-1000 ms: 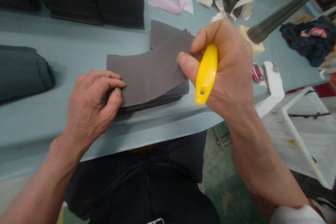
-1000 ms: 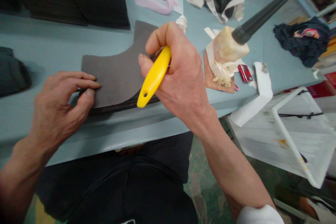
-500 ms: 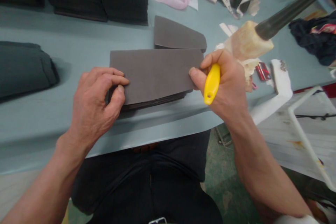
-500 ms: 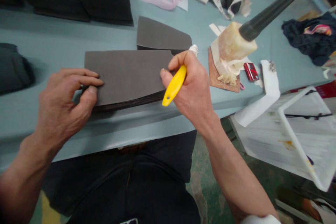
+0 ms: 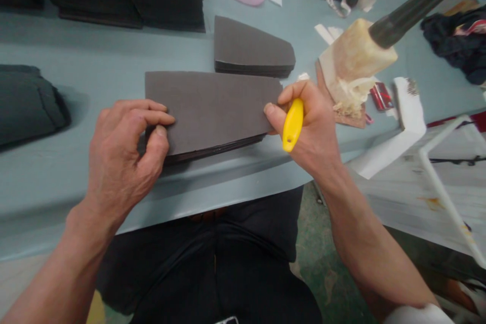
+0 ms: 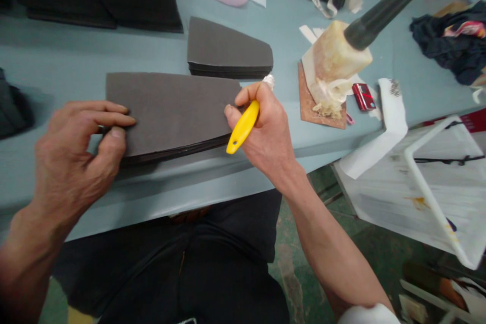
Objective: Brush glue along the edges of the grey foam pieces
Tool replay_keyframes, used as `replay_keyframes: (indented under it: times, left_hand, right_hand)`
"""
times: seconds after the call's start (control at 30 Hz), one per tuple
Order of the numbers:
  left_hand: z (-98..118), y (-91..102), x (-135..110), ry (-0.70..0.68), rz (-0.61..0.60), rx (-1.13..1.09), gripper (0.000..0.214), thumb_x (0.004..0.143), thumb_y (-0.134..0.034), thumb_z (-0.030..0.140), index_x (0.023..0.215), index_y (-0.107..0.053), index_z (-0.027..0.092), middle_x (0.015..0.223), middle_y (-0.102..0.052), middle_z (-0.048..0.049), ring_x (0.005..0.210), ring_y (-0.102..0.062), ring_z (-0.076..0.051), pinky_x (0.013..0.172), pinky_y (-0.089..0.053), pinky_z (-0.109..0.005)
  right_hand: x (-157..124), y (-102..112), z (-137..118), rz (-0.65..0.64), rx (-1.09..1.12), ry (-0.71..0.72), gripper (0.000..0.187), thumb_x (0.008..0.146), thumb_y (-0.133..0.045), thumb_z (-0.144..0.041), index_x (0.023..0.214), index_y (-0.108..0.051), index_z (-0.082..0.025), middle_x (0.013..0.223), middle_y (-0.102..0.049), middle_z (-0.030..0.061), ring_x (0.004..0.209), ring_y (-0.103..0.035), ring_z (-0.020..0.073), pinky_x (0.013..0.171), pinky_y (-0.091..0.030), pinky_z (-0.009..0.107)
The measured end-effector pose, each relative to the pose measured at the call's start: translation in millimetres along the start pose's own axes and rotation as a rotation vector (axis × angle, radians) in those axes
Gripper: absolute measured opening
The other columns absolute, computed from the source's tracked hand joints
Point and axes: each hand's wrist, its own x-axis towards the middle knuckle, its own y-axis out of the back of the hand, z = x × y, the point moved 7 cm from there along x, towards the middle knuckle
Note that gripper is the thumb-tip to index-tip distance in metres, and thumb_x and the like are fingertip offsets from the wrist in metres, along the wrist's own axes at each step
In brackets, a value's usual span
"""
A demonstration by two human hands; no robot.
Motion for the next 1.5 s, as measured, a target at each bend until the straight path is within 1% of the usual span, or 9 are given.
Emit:
replay_keyframes:
  times: [0.27, 0.43, 0.67, 0.8, 0.97, 1.1, 1.23, 1.33, 1.5]
  left_hand:
    - [-0.8, 1.0, 1.0, 0.034, -0.005, -0.008, 0.022, 0.106, -0.051, 0.034, 0.108, -0.07, 0.023, 0.12, -0.077, -0.0125, 0.123, -0.07, -0.032, 0.112, -0.049, -0.057]
    - [-1.2, 0.7, 1.6, 0.052, -0.015, -0.009, 0.025, 0.105, -0.05, 0.036, 0.107, -0.071, 0.022, 0.121, -0.077, -0.0136, 0.125, -0.07, -0.033, 0.114, -0.048, -0.057]
    - [-0.6, 1.1, 0.8, 0.085, -0.017, -0.012, 0.022, 0.104, -0.05, 0.037, 0.108, -0.069, 0.027, 0.122, -0.076, -0.009, 0.128, -0.068, -0.031, 0.118, -0.046, -0.056]
    - [-0.7, 1.2, -0.6, 0.087, -0.023, -0.005, 0.023, 0.104, -0.05, 0.036, 0.107, -0.07, 0.025, 0.123, -0.076, -0.011, 0.128, -0.068, -0.031, 0.117, -0.047, -0.056]
    - [-0.9, 1.9, 0.2, 0.102, -0.013, -0.023, 0.023, 0.103, -0.05, 0.037, 0.107, -0.07, 0.028, 0.122, -0.076, -0.0107, 0.126, -0.069, -0.034, 0.115, -0.047, -0.06]
    - [1.5, 5.2, 2.6, 0.089, -0.012, 0.003, 0.02, 0.1, -0.052, 0.035, 0.107, -0.071, 0.036, 0.122, -0.077, -0.0062, 0.121, -0.071, -0.034, 0.109, -0.049, -0.059]
    - [7.6, 11.9, 7.2, 0.019, -0.029, 0.09, 0.023, 0.098, -0.054, 0.035, 0.11, -0.071, 0.044, 0.12, -0.078, -0.0023, 0.113, -0.072, -0.035, 0.102, -0.049, -0.061]
    - [16.1, 20.0, 12.9, -0.031, -0.05, 0.157, 0.022, 0.099, -0.054, 0.036, 0.112, -0.07, 0.042, 0.121, -0.077, -0.0036, 0.109, -0.071, -0.036, 0.1, -0.048, -0.061]
    - [38.0, 16.9, 29.3, -0.07, -0.175, 0.123, 0.017, 0.104, -0.057, 0.036, 0.116, -0.068, 0.032, 0.12, -0.073, -0.0021, 0.112, -0.07, -0.025, 0.104, -0.053, -0.044]
  right_hand:
    - [-5.5, -3.2, 2.8, -0.013, 0.063, -0.121, 0.025, 0.091, -0.076, -0.033, 0.093, -0.051, -0.027, 0.079, -0.047, -0.0049, 0.064, -0.046, 0.011, 0.058, -0.051, 0.029]
    - [-8.4, -4.6, -1.4, -0.052, 0.082, -0.14, 0.021, 0.095, -0.072, -0.036, 0.095, -0.052, -0.028, 0.082, -0.051, -0.0038, 0.064, -0.047, 0.0115, 0.057, -0.052, 0.029]
    - [-8.7, -4.8, -1.9, -0.099, 0.107, -0.164, 0.025, 0.096, -0.073, -0.043, 0.096, -0.053, -0.029, 0.086, -0.051, -0.0025, 0.068, -0.049, 0.0128, 0.061, -0.057, 0.031]
    - [-8.9, -5.5, -1.8, -0.099, 0.132, -0.16, 0.021, 0.096, -0.071, -0.037, 0.096, -0.052, -0.028, 0.085, -0.05, -0.0031, 0.067, -0.049, 0.0124, 0.061, -0.055, 0.031]
    - [-8.9, -1.1, -10.1, 0.007, 0.053, -0.109, 0.018, 0.094, -0.068, -0.03, 0.091, -0.051, -0.028, 0.077, -0.051, -0.0054, 0.062, -0.047, 0.0111, 0.058, -0.046, 0.029]
    - [-8.6, -0.3, -25.0, 0.076, -0.041, 0.012, 0.019, 0.091, -0.068, -0.022, 0.088, -0.051, -0.027, 0.067, -0.048, -0.0087, 0.053, -0.04, 0.0092, 0.053, -0.037, 0.028]
    - [-8.7, -1.7, -32.8, 0.123, -0.112, 0.11, 0.018, 0.092, -0.067, -0.019, 0.088, -0.051, -0.026, 0.063, -0.051, -0.0104, 0.049, -0.04, 0.0078, 0.05, -0.034, 0.026]
    - [-9.3, -1.9, -33.7, 0.144, -0.133, 0.134, 0.018, 0.092, -0.067, -0.018, 0.089, -0.051, -0.025, 0.065, -0.054, -0.0103, 0.05, -0.043, 0.007, 0.05, -0.035, 0.023]
    - [-10.9, -2.1, -35.6, 0.141, -0.185, 0.191, 0.016, 0.094, -0.067, -0.017, 0.091, -0.053, -0.025, 0.072, -0.062, -0.0086, 0.054, -0.049, 0.0065, 0.054, -0.039, 0.021]
